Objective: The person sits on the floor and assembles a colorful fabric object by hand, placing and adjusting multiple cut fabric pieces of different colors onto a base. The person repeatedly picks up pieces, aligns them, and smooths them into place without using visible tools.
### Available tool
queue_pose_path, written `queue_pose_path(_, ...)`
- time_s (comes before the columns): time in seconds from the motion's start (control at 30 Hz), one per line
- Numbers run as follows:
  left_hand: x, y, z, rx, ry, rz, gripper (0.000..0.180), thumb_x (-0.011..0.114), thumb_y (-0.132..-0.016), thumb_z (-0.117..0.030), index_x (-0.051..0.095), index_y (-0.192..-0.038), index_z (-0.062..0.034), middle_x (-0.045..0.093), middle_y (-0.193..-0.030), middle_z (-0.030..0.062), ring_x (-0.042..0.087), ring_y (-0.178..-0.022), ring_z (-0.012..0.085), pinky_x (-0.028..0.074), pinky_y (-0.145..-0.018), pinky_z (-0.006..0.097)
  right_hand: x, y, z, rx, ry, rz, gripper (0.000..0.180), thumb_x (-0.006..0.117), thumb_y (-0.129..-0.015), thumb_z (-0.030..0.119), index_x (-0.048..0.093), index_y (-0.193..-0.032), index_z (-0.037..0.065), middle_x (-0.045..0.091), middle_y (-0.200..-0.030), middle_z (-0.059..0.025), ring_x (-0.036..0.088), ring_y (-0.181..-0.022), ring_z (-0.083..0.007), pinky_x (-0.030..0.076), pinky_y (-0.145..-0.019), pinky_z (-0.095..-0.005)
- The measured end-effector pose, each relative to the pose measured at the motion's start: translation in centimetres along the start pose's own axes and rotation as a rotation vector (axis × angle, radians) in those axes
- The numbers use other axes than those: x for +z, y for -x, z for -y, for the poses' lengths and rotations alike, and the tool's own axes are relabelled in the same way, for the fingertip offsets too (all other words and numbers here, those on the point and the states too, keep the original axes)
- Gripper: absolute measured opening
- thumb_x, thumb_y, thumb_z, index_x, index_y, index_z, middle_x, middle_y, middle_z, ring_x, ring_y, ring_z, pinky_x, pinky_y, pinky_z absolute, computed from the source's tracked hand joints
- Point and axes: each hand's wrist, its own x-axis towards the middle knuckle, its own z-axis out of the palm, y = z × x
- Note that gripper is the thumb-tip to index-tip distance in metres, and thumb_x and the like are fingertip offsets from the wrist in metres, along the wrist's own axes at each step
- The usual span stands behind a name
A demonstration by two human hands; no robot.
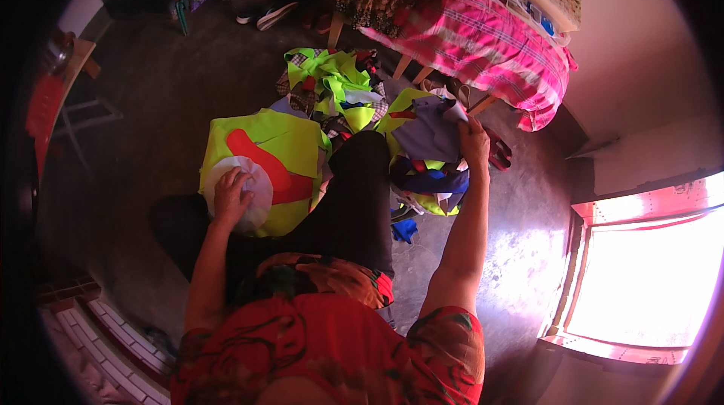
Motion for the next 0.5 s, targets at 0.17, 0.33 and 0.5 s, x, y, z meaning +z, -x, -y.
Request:
queue_pose_path(0.17, 0.2, -0.1, -0.1, -0.006, 0.020, -0.004, 0.045, 0.073, -0.067, -0.010, 0.060, -0.110, -0.0144, 0.050, -0.126, 0.0094, 0.047, -0.117, 0.0328, 0.038, -0.094, 0.046, -1.6, 0.3, -1.1, 0.291, -0.727, -0.078, 0.030, 0.054, -0.095, 0.026, 0.061, -0.112, 0.002, 0.063, -0.090, -0.0017, 0.059, -0.080, -0.0114, 0.049, -0.071, -0.0270)
queue_pose_path(0.33, 0.5, -0.4, -0.1, -0.008, 0.046, -0.002, 0.046, 0.074, -0.065, -0.009, 0.060, -0.109, -0.0142, 0.050, -0.125, 0.0099, 0.047, -0.117, 0.0330, 0.038, -0.095, 0.046, -2.0, 0.2, -4.0, 0.102, -1.007, -0.298, 0.035, 0.053, -0.096, 0.023, 0.054, -0.123, 0.000, 0.060, -0.098, -0.0041, 0.059, -0.084, -0.0113, 0.049, -0.071, -0.0266)
queue_pose_path(0.5, 0.4, -0.1, 0.4, 0.003, -0.002, 0.002, 0.048, 0.074, -0.066, -0.009, 0.059, -0.111, -0.0142, 0.049, -0.128, 0.0117, 0.047, -0.118, 0.0332, 0.038, -0.095, 0.045, -2.9, 0.6, -2.2, 0.049, -1.167, -0.425, 0.037, 0.054, -0.095, 0.023, 0.051, -0.127, 0.003, 0.061, -0.097, -0.0047, 0.060, -0.083, -0.0140, 0.051, -0.073, -0.0279)
